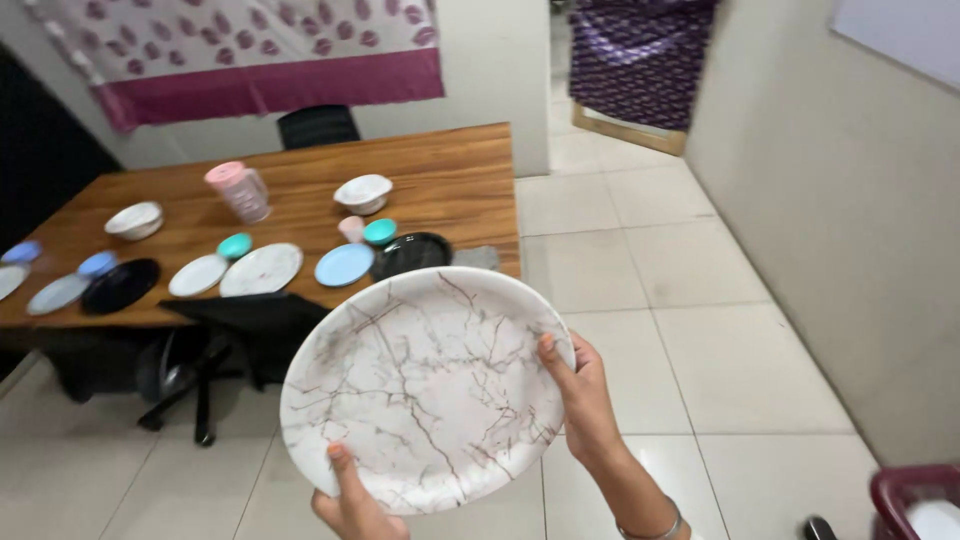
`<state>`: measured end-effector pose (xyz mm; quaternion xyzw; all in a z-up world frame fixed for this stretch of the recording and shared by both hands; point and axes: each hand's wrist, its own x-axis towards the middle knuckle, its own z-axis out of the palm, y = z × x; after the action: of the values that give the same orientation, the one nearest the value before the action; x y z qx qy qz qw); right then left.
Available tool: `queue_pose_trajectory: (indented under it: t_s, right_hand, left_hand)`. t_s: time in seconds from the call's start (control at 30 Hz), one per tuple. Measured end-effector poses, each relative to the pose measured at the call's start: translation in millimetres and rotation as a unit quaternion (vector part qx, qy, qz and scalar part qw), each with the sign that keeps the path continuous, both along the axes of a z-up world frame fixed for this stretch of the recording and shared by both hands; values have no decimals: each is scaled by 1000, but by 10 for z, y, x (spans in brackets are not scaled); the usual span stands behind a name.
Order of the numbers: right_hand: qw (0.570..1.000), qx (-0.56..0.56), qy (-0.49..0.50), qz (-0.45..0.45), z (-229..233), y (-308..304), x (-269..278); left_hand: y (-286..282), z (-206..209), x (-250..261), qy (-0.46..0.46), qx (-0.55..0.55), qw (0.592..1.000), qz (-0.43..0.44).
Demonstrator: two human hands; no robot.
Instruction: The person is seen picking up the plates and bowls from the table and organizing them in a basket.
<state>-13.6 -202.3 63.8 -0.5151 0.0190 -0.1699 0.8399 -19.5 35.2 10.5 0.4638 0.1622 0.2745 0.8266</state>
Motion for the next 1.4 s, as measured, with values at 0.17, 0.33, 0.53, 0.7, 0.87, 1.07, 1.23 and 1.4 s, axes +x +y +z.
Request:
queue_pose_trajectory:
  t_s: [0.17, 0.33, 0.53, 0.7, 0.87, 1.07, 1.23, 1.4]
  right_hand:
    - [987, 7, 64, 147, -231, 879, 226]
    - [958, -5, 141, 250, -453, 1546, 573]
    - [943, -19, 133, 305, -525, 2453, 1217]
    - [949, 70, 87, 296, -327, 3087, 2098]
    - [954, 107, 3, 279, 34, 3511, 2894]
    - [952, 107, 11, 285, -24, 4133, 3218]
    - [936, 89, 71, 334, -227, 4657, 3463]
    - [928, 35, 120, 351, -173, 5239, 3687]
  left_hand:
    - [1084, -824, -163, 113, 72, 975, 176]
    - [1583, -895, -403, 98, 76, 956, 265]
    - [2158, -808, -275, 68, 103, 935, 332]
    - [2410, -9, 454, 73, 95, 927, 355]
    - [2772, 460, 1195, 65, 164, 930, 322]
    - [3284, 255, 1429, 111, 195, 913, 341]
    - [3826, 16, 1684, 144, 99, 911, 373]
    - [4407, -93, 2005, 136, 46, 909, 392]
